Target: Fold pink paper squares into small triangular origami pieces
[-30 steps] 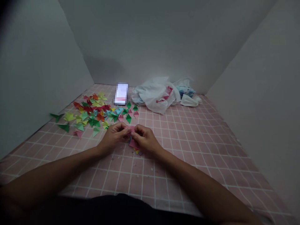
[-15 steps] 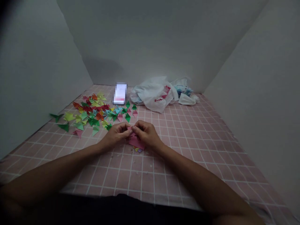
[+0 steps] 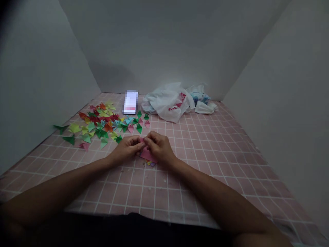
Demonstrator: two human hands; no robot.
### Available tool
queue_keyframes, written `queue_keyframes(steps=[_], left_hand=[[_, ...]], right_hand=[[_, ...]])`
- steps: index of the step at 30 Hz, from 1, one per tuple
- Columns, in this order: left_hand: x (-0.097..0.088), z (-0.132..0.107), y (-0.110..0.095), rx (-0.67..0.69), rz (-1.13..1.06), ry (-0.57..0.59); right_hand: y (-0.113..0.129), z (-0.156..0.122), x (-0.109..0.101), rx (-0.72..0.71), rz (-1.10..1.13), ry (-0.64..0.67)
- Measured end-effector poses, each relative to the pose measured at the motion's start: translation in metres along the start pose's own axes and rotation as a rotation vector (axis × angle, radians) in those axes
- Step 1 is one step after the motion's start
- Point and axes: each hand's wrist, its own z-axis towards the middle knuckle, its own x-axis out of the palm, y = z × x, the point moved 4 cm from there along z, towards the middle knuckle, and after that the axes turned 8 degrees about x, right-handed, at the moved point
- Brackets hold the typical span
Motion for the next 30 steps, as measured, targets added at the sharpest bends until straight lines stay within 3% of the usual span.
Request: queue_keyframes(steps=[4, 9, 15, 19, 23, 30], left_hand=[[-0.001, -0.002, -0.001, 0.000, 0.114, 0.004], [-0.001, -0.004, 0.002, 0.033, 0.059, -0.079], [0.000, -0.003, 0.006, 0.042, -0.048, -0.145], [-0.003, -0.005, 0.003, 0.035, 0.127, -0.143], [-0.005, -0.005, -0.001, 0.120, 0.318, -0.129], [-0.008, 0.000, 0.006, 0.090, 0.040, -0.118]], right_hand=[[-0.002, -0.003, -0.001, -0.010, -0.023, -0.104], [-0.010, 0.001, 0.008, 0.097, 0.230, 0.025], [-0.009, 0.005, 0.008, 0.103, 0.343, 0.037], [-0.008, 0.003, 0.008, 0.082, 0.302, 0.027], [-0.008, 0.000, 0.007, 0.058, 0.249, -0.005], [-0.004, 0.002, 0.007, 0.085, 0.141, 0.063]])
